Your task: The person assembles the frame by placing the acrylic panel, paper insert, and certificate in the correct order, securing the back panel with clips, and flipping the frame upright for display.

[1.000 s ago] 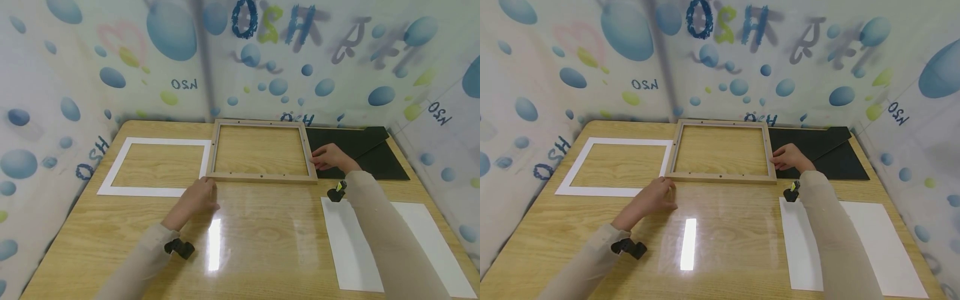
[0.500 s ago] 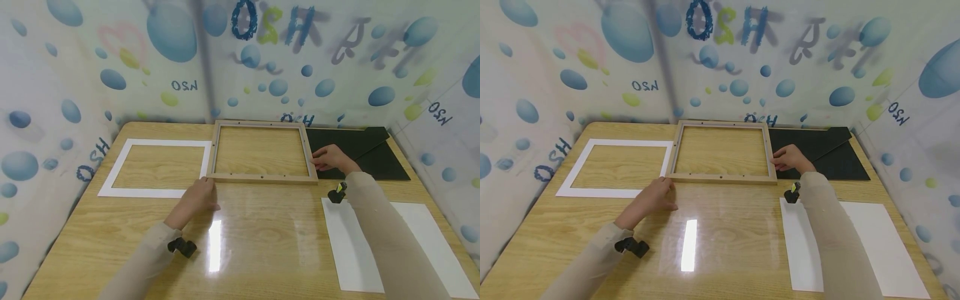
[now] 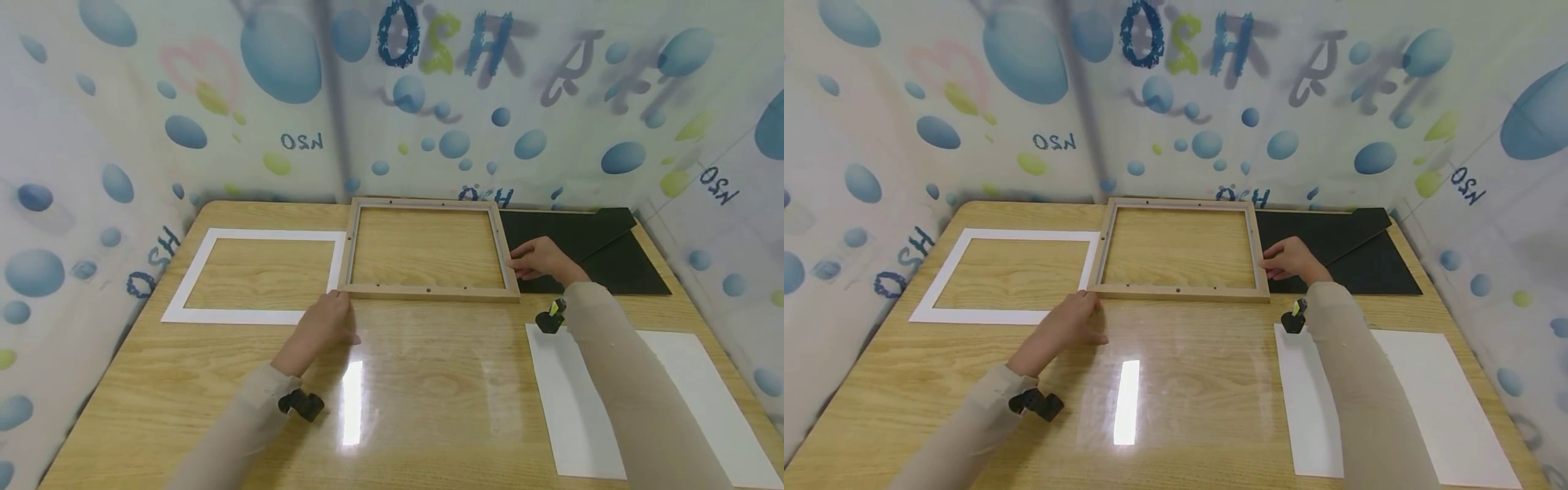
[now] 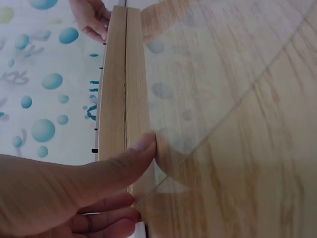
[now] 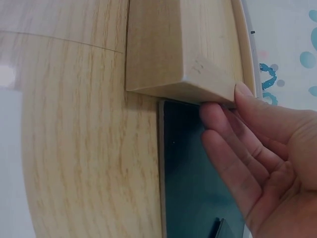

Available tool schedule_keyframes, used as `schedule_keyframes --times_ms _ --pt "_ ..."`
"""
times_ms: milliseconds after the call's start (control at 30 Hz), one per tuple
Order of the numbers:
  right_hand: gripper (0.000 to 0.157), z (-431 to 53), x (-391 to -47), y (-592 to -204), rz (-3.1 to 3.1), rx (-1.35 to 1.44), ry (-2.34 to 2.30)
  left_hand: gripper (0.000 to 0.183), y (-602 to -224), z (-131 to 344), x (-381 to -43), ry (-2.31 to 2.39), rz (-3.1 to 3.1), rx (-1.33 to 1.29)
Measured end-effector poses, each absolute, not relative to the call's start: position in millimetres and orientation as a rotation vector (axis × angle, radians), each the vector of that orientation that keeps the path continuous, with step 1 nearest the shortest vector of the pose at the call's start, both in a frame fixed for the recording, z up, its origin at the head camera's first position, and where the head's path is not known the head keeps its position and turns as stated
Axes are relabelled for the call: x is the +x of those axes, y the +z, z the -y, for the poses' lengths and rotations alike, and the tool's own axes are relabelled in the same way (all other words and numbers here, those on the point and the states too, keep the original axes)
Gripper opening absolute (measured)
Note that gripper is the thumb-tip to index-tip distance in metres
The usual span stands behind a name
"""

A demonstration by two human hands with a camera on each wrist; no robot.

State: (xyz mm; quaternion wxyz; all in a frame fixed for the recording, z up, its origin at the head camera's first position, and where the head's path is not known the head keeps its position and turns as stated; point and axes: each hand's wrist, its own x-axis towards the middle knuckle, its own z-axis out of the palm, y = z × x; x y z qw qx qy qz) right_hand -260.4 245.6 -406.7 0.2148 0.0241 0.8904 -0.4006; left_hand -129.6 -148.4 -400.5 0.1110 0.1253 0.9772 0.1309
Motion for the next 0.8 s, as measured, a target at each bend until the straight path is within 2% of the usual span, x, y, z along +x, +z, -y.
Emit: schedule_keyframes --times_ms 367,800 --pt "0.04 -246.8 -259.8 -407.0 -2.467 0.062 -1.127 0.075 -401.0 144.8 -129.1 0.315 -2.912 0.338" --pt "0.039 -246.5 -257.6 -407.3 -2.494 0.054 -1.133 0.054 -400.3 146.3 -133.6 0.513 -2.808 0.2"
